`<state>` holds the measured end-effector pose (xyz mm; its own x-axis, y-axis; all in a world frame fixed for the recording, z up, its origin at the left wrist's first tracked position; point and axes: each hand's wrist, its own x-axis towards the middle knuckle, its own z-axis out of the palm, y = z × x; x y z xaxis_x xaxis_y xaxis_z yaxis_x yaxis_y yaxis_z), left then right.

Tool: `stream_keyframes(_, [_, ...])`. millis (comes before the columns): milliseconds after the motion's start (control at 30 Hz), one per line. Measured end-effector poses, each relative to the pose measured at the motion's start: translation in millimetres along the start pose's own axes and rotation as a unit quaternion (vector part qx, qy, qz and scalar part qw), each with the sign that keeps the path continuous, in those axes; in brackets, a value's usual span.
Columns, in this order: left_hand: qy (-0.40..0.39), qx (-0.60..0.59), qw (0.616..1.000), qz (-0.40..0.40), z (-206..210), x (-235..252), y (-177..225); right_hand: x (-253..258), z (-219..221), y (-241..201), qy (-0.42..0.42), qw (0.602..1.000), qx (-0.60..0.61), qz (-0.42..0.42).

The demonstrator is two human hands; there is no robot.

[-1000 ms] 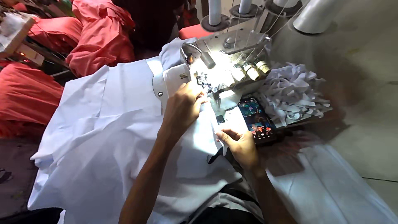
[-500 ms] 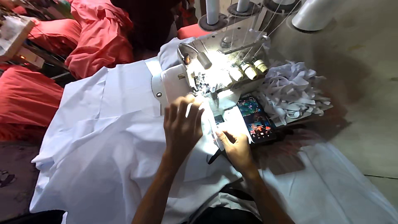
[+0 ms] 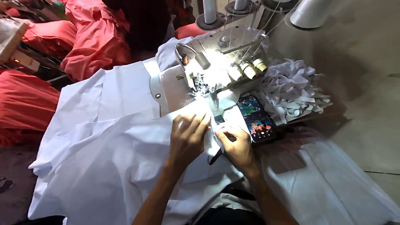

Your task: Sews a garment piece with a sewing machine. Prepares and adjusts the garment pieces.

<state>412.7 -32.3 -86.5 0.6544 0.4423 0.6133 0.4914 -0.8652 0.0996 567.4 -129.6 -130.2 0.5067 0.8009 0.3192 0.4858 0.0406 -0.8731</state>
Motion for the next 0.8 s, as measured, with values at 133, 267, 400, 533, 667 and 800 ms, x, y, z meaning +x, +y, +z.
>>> stream_keyframes(133, [-0.008, -0.011, 1.0, -0.002, -2, 1, -1, 9, -7, -3, -0.046, 0.996, 0.074, 0.002])
stream_keyframes(267, [-0.011, -0.016, 1.0, -0.008, -3, 2, -1, 22, -6, -6, -0.059, 0.98, 0.19, 0.022])
stream_keyframes(400, [-0.015, -0.011, 1.0, -0.012, -3, 3, -1, 31, -1, -6, -0.075, 0.972, 0.22, 0.046])
stream_keyframes(533, [-0.016, -0.004, 0.999, -0.031, -6, 3, 2, 34, 0, -12, -0.074, 0.983, 0.165, 0.041])
stream_keyframes(667, [-0.018, -0.005, 0.998, -0.06, -10, 2, 3, 36, 2, -14, -0.079, 0.984, 0.156, 0.036])
stream_keyframes(800, [-0.017, -0.008, 0.994, -0.104, -11, 2, 2, 37, 4, -15, -0.099, 0.98, 0.167, 0.041])
